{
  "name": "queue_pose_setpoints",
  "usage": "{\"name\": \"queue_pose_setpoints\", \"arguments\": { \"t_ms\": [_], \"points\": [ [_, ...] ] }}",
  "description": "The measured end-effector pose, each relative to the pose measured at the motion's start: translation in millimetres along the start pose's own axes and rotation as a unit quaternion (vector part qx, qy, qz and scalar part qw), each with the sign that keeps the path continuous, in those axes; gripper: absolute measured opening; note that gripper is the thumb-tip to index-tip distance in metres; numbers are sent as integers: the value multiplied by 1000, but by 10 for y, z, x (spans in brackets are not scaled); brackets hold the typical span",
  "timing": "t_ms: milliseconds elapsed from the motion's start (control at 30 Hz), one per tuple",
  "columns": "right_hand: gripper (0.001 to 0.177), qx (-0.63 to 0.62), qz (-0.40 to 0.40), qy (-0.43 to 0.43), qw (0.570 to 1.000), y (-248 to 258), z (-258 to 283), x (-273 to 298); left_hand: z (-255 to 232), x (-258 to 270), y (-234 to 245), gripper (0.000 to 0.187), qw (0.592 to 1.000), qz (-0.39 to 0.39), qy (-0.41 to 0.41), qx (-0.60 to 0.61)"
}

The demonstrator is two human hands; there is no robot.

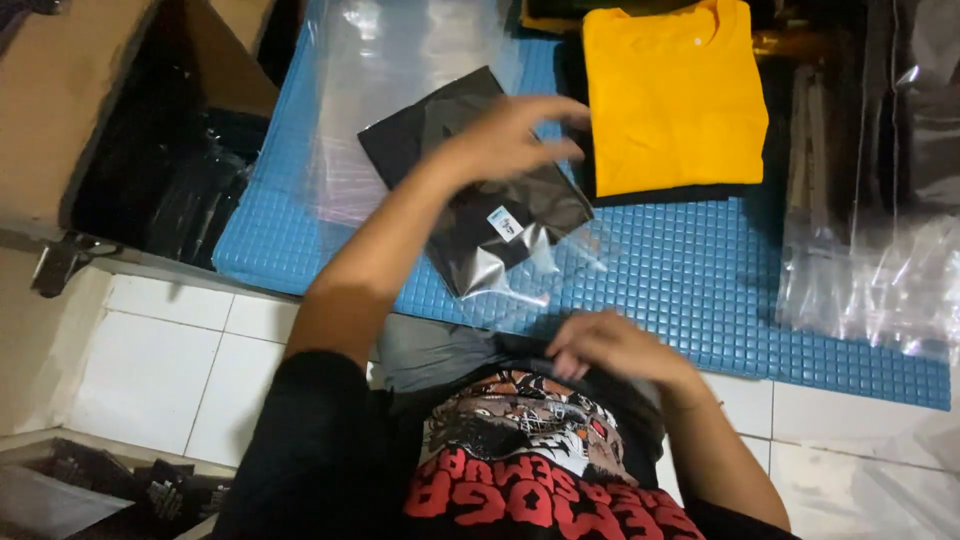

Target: The person folds black and yellow t-shirts and places each into a clear plastic bag on a blue mat. They smooth the shirts inside the bags and set the packaged items aside. The process repeats for several shirts.

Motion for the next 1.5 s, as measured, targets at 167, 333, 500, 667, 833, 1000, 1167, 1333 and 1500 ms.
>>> {"name": "queue_pose_setpoints", "arguments": {
  "t_ms": [167, 333, 500, 667, 833, 1000, 1167, 1333, 1500],
  "points": [
    [12, 442, -382, 49, 810, 543, 235, 319, 869, 803, 263, 32, 926, -292, 134, -199],
    [63, 527, -359, 149, 756, 224, 216, -86, 1166, 840, -93, 54, 927, -182, 241, -222],
    [91, 516, -369, 198, 748, 283, 243, -224, 1186, 892, -159, 56, 927, -186, 241, -220],
    [77, 615, -287, 137, 722, 505, 312, -581, 1180, 901, -151, 52, 924, -202, 227, -231],
    [50, 670, -408, 110, 611, 525, 503, -634, 1191, 896, -158, 53, 925, -209, 236, -213],
    [48, 640, -490, 125, 579, 475, 405, -500, 1103, 812, -236, 55, 932, -202, 218, -207],
    [42, 608, -431, 283, 604, 291, 293, -353, 1120, 797, -258, 56, 929, -195, 230, -216],
    [54, 603, -356, 298, 649, 388, 431, -760, 1067, 832, -267, 50, 934, -217, 213, -187],
    [68, 626, -328, 139, 694, 764, 653, -1066, 1100, 843, -296, 47, 933, -236, 196, -189]
  ]
}}
Point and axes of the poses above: each hand's wrist, its own x-axis away from the middle knuckle, its own y-axis out of the back of the hand, z = x × y, the point moved 6 cm from there along -x, towards the middle knuckle, and after that the axes turned 4 degrees about -x, right-handed, at the moved point
